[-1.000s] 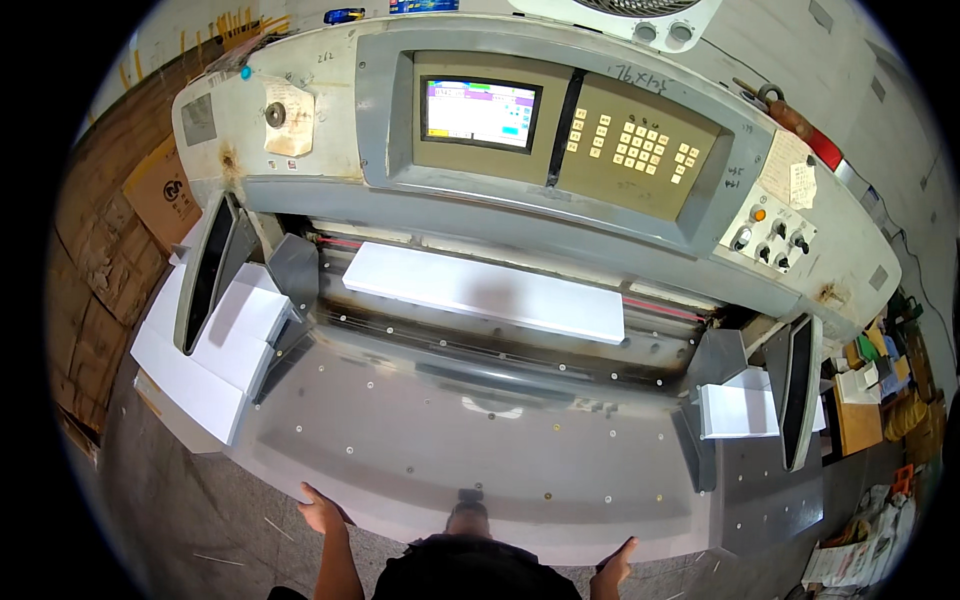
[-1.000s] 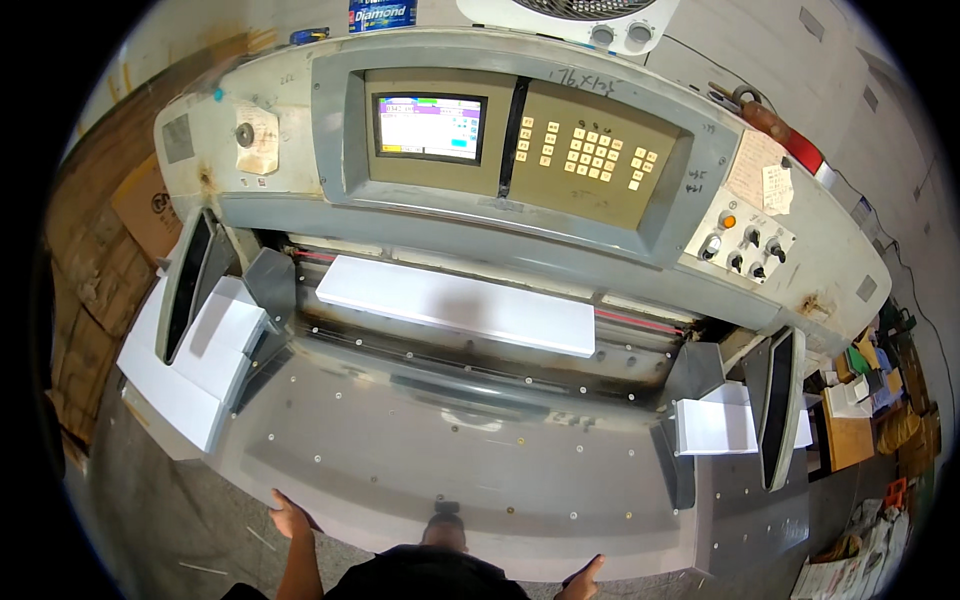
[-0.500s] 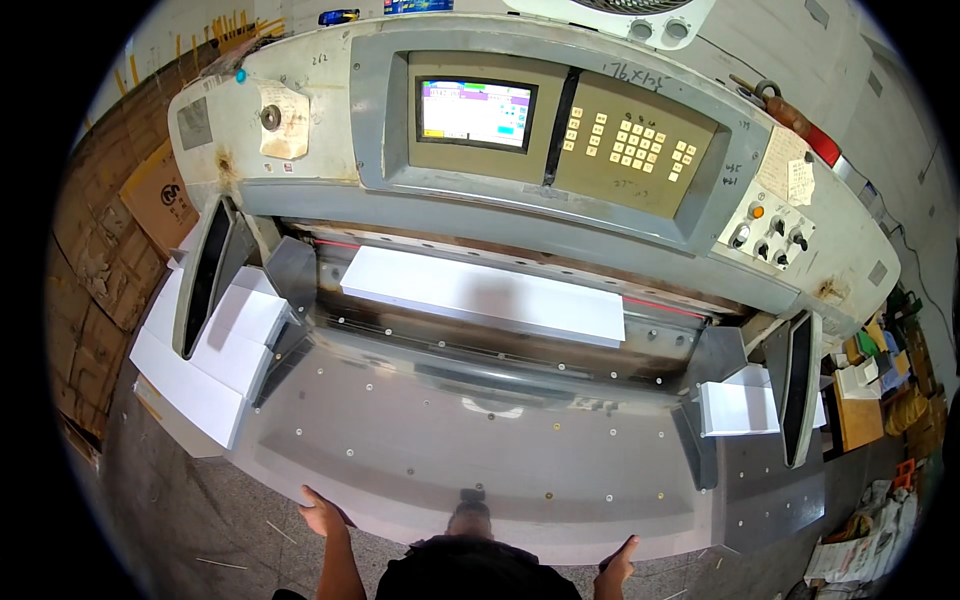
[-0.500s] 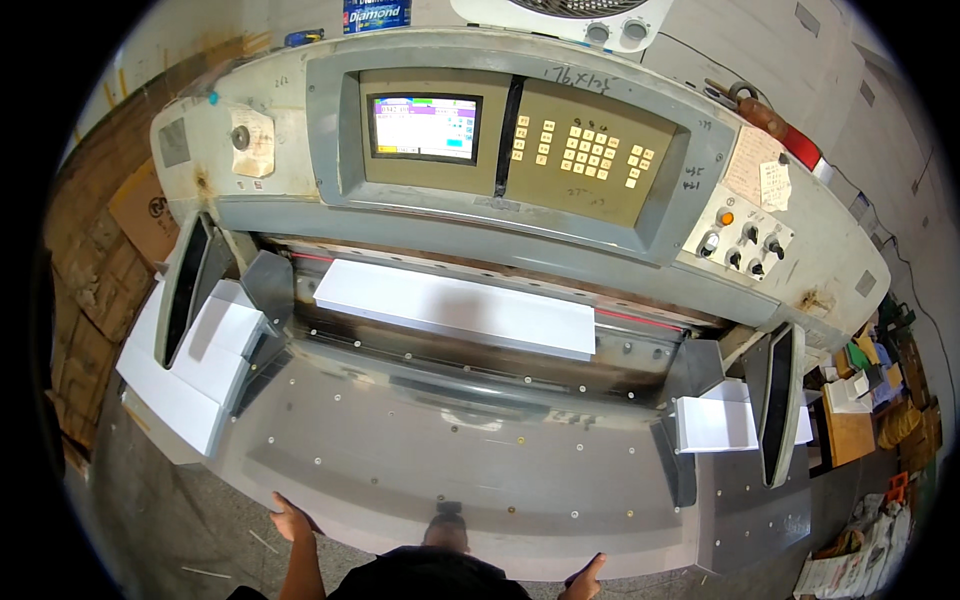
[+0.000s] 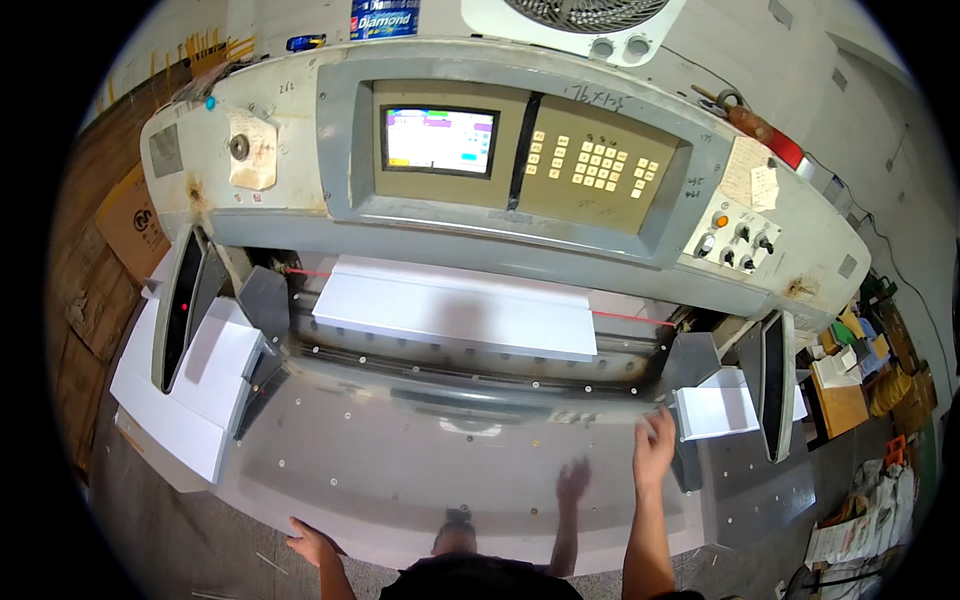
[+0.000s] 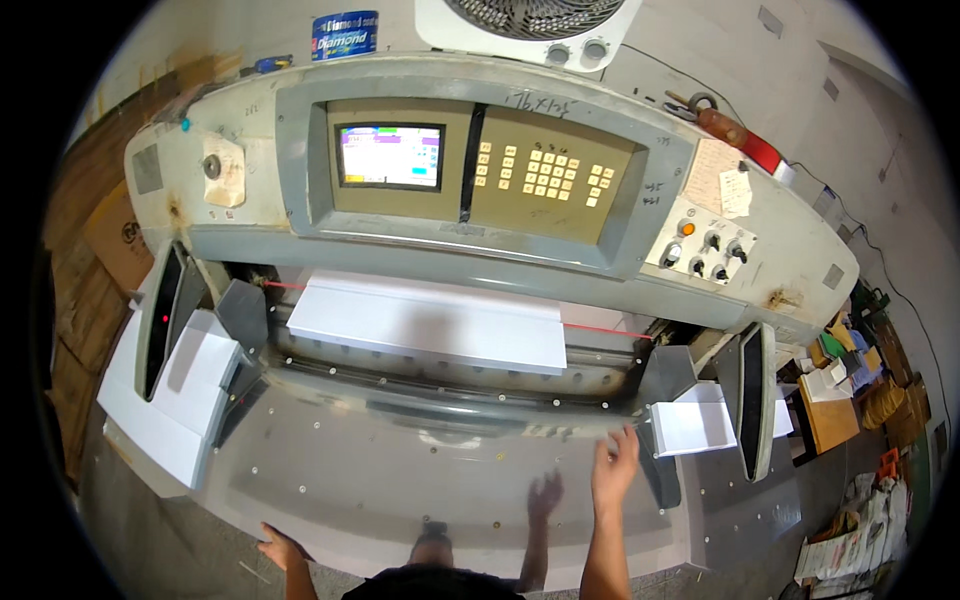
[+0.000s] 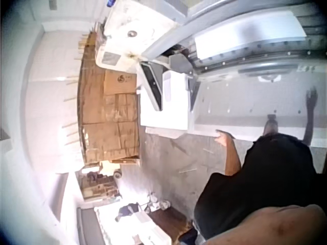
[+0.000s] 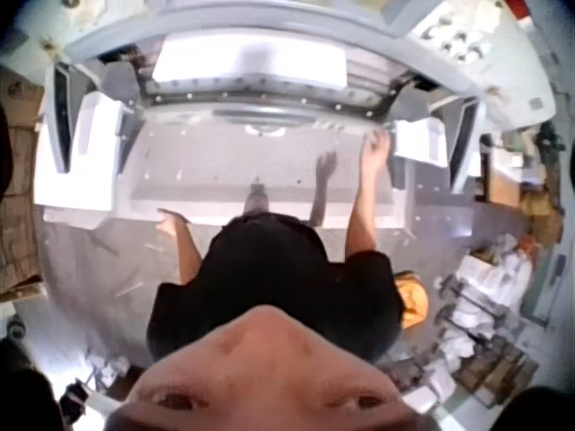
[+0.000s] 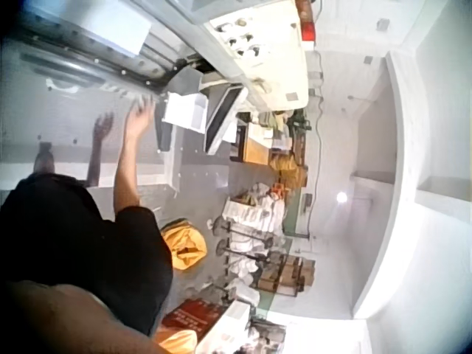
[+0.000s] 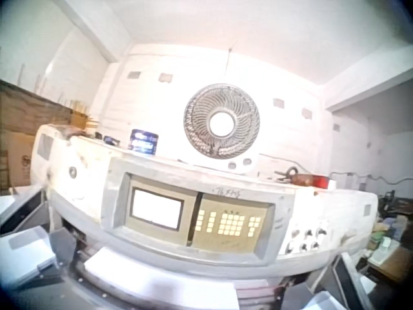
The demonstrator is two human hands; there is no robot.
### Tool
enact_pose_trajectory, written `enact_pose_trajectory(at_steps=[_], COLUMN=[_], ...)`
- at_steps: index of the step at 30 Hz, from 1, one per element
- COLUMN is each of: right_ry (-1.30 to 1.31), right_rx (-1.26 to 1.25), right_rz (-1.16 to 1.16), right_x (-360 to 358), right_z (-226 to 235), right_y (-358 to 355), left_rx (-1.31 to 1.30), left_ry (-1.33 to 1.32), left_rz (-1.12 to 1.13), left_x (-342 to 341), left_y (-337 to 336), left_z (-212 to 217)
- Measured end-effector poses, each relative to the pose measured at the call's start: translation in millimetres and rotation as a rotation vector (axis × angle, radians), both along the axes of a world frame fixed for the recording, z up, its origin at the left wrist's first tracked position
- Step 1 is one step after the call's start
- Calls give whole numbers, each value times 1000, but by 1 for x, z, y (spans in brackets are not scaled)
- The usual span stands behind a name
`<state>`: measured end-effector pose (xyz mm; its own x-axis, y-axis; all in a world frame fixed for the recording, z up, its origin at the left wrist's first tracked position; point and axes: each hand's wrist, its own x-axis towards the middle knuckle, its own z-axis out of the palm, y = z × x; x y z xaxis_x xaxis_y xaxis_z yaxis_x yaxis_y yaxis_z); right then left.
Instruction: The person operates a paper cutting machine, loading sheets of white paper, adjusting settings on the control panel, and cutting the paper into smaller pieces. The cut pieces are collected and stacked.
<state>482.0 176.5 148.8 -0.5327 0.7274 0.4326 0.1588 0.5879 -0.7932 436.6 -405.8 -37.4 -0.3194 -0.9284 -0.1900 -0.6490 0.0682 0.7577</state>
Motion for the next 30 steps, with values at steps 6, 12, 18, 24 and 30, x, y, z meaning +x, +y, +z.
enact_pose_trajectory(at_steps=[6,12,18,24,30], right_ry=[147,72,39,-11,109], right_rx=[333,671,757,782,826], right_rz=[265,239,172,143,197], right_x=[-154,-219,-231,-238,-243], right_z=[154,227,234,237,246], right_y=[-15,-27,-30,-31,-37], left_rx=[9,12,-14,-40,-30], left_ry=[61,116,111,99,97], left_rz=[-7,51,27,13,26], left_x=[-1,-3,-1,0,0], left_y=[-5,-6,-5,-4,-3], left_z=[-10,-18,-14,-11,-12])
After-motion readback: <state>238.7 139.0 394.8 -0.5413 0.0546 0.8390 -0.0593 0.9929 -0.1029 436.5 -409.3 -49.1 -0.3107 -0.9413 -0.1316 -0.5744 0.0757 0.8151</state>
